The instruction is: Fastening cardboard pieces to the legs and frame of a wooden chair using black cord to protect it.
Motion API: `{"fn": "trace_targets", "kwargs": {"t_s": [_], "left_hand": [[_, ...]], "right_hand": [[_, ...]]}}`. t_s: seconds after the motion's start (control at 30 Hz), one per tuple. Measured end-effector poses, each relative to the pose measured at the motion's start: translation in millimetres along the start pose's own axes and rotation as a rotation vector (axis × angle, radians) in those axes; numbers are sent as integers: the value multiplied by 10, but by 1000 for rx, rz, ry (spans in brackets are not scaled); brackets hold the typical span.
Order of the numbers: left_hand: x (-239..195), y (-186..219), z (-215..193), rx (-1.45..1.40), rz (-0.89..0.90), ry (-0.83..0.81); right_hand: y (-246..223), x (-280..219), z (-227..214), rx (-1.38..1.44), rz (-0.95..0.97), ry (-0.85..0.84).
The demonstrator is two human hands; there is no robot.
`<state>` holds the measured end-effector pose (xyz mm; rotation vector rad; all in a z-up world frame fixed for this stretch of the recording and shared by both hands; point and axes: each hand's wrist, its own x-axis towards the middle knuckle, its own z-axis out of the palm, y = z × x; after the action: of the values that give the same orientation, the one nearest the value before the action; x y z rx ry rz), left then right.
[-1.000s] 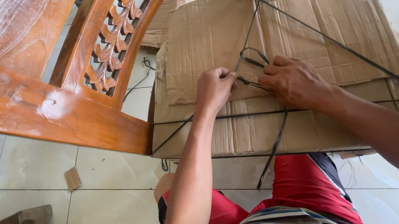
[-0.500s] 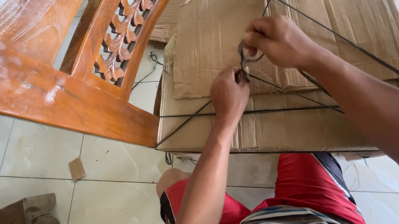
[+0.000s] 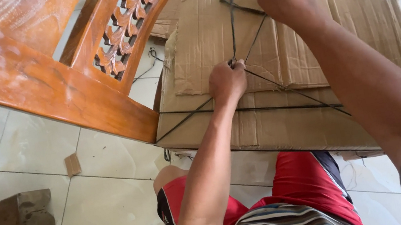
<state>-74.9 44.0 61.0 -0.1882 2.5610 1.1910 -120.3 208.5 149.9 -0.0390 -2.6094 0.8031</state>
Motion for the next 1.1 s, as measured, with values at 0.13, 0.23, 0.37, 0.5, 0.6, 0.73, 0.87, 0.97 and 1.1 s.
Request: {"fn": "trace_targets", "kwargs": {"t_s": [0.13, 0.23, 0.37, 0.5, 0.6, 0.73, 0.87, 0.97, 1.1], "left_hand": [[-39, 27, -101, -13, -10, -69], [302, -281, 129, -89, 90, -2], [247, -195, 33, -73, 69, -38], [240, -177, 23, -103, 42, -95], [253, -216, 67, -120, 50, -91], [131, -200, 33, 4, 127, -65], [74, -139, 37, 7, 138, -35], [206, -224, 78, -45, 142, -48], [325, -365, 198, -70, 109, -60]], "right_hand": [[-617, -451, -146, -302, -129, -408], [164, -807, 496, -48, -707, -186], [545, -762, 749, -76, -614, -216], [783, -758, 819, -59, -529, -332], [922, -787, 909, -92, -496, -343], [823, -839, 859, -44, -423, -392], [673, -933, 771, -69, -386, -366], [676, -967, 705, -48, -341, -250], [870, -1019, 733, -67, -333, -128]]}}
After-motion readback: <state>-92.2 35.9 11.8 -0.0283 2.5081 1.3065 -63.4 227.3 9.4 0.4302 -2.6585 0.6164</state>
